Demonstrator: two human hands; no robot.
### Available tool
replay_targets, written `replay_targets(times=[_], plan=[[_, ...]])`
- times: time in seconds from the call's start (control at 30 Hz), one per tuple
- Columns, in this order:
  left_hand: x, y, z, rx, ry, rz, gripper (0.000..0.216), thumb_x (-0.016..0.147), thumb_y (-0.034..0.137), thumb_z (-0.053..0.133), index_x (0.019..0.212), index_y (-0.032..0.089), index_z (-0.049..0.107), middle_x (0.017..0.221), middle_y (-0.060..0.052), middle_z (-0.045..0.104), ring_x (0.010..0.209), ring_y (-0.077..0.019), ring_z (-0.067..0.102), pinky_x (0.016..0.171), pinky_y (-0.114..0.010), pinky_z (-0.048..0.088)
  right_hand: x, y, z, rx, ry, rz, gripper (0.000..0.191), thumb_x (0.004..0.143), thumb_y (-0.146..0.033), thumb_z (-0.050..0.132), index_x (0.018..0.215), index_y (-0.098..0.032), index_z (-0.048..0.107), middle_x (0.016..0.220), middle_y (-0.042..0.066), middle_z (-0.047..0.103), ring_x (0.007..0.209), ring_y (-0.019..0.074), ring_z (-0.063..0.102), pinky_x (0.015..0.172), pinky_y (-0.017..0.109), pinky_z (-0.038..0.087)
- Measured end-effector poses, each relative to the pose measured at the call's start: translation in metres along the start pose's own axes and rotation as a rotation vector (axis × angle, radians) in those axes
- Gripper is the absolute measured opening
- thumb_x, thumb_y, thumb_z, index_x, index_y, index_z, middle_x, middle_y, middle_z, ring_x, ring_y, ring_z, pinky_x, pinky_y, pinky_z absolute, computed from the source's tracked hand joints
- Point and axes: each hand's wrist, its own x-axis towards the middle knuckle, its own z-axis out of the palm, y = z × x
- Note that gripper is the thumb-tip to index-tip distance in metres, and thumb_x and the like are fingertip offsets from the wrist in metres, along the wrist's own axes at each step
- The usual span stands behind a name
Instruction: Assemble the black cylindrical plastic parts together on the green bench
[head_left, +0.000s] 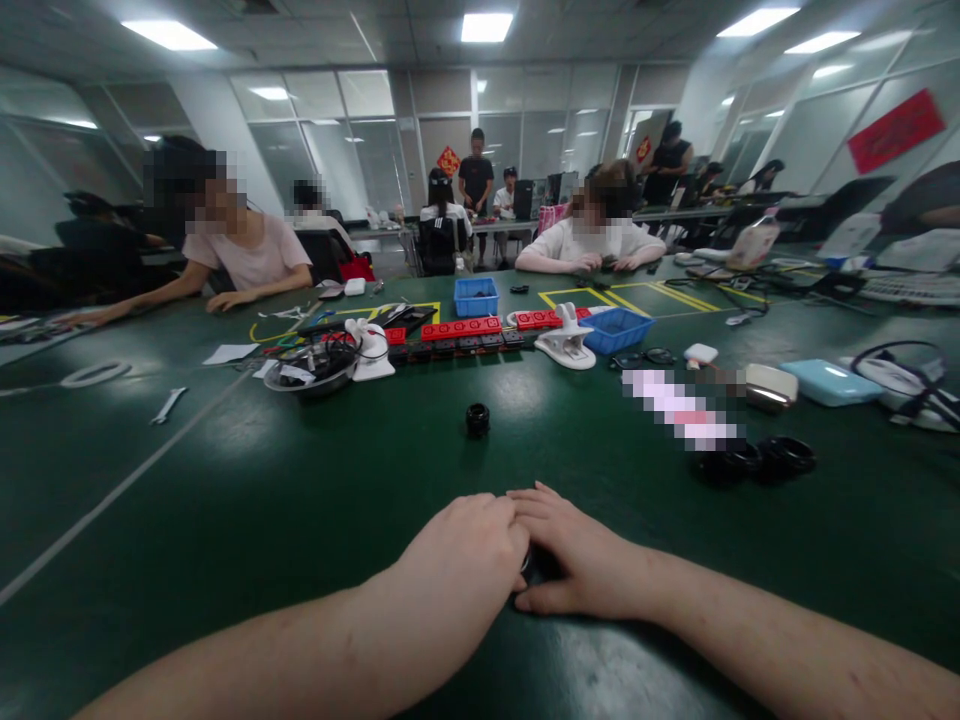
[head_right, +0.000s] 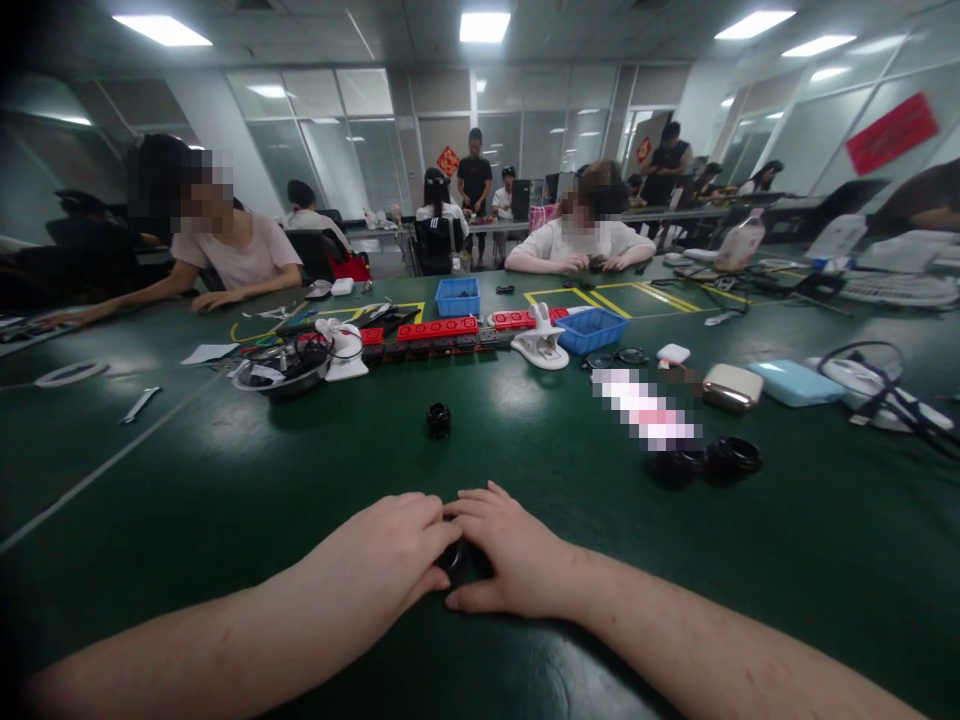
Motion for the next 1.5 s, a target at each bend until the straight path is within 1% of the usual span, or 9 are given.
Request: replay_targets(times=[0.2, 0.6, 0.77, 0.93, 1.03, 1.17, 1.23, 1.3, 1.5], plan=[[0.004, 0.008, -0.001, 0.142, -0.037, -0.129, 0.034, 0.077, 0.038, 0.063, 0.090, 0.007, 0.064, 0.087, -0.013, 0.065, 0.082, -0.0273, 0.060, 0.070, -0.036, 0.045, 0.000, -0.001, 0.000, -0.005, -0.006, 0.005, 0.056, 0.063, -0.035, 0.070, 0.114, -0.021, 0.053, 0.121, 0.008, 0.051, 0.119, 0.0266, 0.039, 0.103, 0.053, 0.015], [0.008, 0.014, 0.000, 0.142, 0.009, -0.269, 0.042, 0.076, 0.050, 0.058, 0.080, 0.008, 0.064, 0.077, -0.012, 0.065, 0.075, -0.0281, 0.061, 0.065, -0.038, 0.046, -0.001, 0.001, 0.000, -0.012, -0.022, 0.004, 0.057, 0.065, -0.039, 0.068, 0.116, -0.020, 0.052, 0.125, 0.009, 0.049, 0.121, 0.0266, 0.036, 0.104, 0.051, 0.014], [0.008, 0.012, 0.003, 0.128, 0.077, -0.269, 0.041, 0.076, 0.050, 0.058, 0.079, 0.009, 0.064, 0.076, -0.011, 0.064, 0.074, -0.0272, 0.060, 0.066, -0.038, 0.046, -0.001, 0.003, 0.000, -0.018, -0.007, -0.007, 0.052, 0.065, -0.040, 0.068, 0.111, -0.020, 0.055, 0.122, 0.009, 0.051, 0.120, 0.0265, 0.038, 0.103, 0.051, 0.015], [0.005, 0.005, 0.004, 0.082, 0.078, -0.222, 0.046, 0.078, 0.054, 0.053, 0.083, 0.009, 0.062, 0.078, -0.012, 0.062, 0.075, -0.0286, 0.058, 0.065, -0.041, 0.045, -0.001, 0.004, 0.000, -0.012, -0.009, -0.007, 0.052, 0.065, -0.041, 0.068, 0.111, -0.020, 0.055, 0.123, 0.009, 0.050, 0.121, 0.0278, 0.037, 0.102, 0.053, 0.015], [0.001, -0.002, -0.003, 0.010, 0.129, -0.098, 0.044, 0.077, 0.053, 0.055, 0.087, 0.011, 0.062, 0.082, -0.009, 0.061, 0.078, -0.0266, 0.057, 0.070, -0.040, 0.045, -0.001, 0.004, 0.001, -0.002, 0.004, -0.025, 0.052, 0.066, -0.041, 0.067, 0.113, -0.021, 0.054, 0.121, 0.009, 0.051, 0.118, 0.0264, 0.040, 0.102, 0.053, 0.016], [-0.009, -0.010, -0.015, -0.194, 0.119, 0.167, 0.033, 0.073, 0.030, 0.069, 0.103, 0.020, 0.058, 0.106, -0.003, 0.060, 0.100, -0.0213, 0.052, 0.095, -0.041, 0.033, 0.000, 0.007, 0.003, 0.020, 0.016, -0.058, 0.057, 0.066, -0.038, 0.068, 0.119, -0.027, 0.049, 0.127, 0.006, 0.047, 0.119, 0.0247, 0.039, 0.102, 0.055, 0.015], [-0.013, -0.013, -0.019, -0.246, 0.063, 0.230, 0.036, 0.072, 0.018, 0.070, 0.105, 0.026, 0.057, 0.117, 0.002, 0.056, 0.111, -0.0195, 0.046, 0.104, -0.044, 0.019, 0.000, 0.007, 0.003, 0.014, 0.014, -0.055, 0.060, 0.065, -0.037, 0.069, 0.120, -0.027, 0.047, 0.129, 0.005, 0.045, 0.121, 0.0251, 0.037, 0.102, 0.055, 0.014], [-0.014, -0.015, -0.020, -0.258, 0.013, 0.248, 0.037, 0.072, 0.010, 0.068, 0.102, 0.028, 0.058, 0.119, 0.003, 0.055, 0.115, -0.0192, 0.044, 0.105, -0.046, 0.013, 0.000, 0.006, 0.003, 0.002, 0.009, -0.039, 0.065, 0.064, -0.037, 0.070, 0.123, -0.025, 0.045, 0.128, 0.006, 0.046, 0.121, 0.0255, 0.037, 0.103, 0.054, 0.014], [-0.009, -0.015, -0.012, -0.268, 0.044, 0.275, 0.028, 0.076, 0.008, 0.063, 0.099, 0.023, 0.061, 0.105, 0.001, 0.063, 0.100, -0.0177, 0.054, 0.088, -0.032, 0.037, -0.002, 0.003, 0.001, -0.016, -0.001, -0.039, 0.060, 0.065, -0.038, 0.070, 0.119, -0.023, 0.050, 0.121, 0.007, 0.051, 0.118, 0.0254, 0.040, 0.103, 0.052, 0.016]])
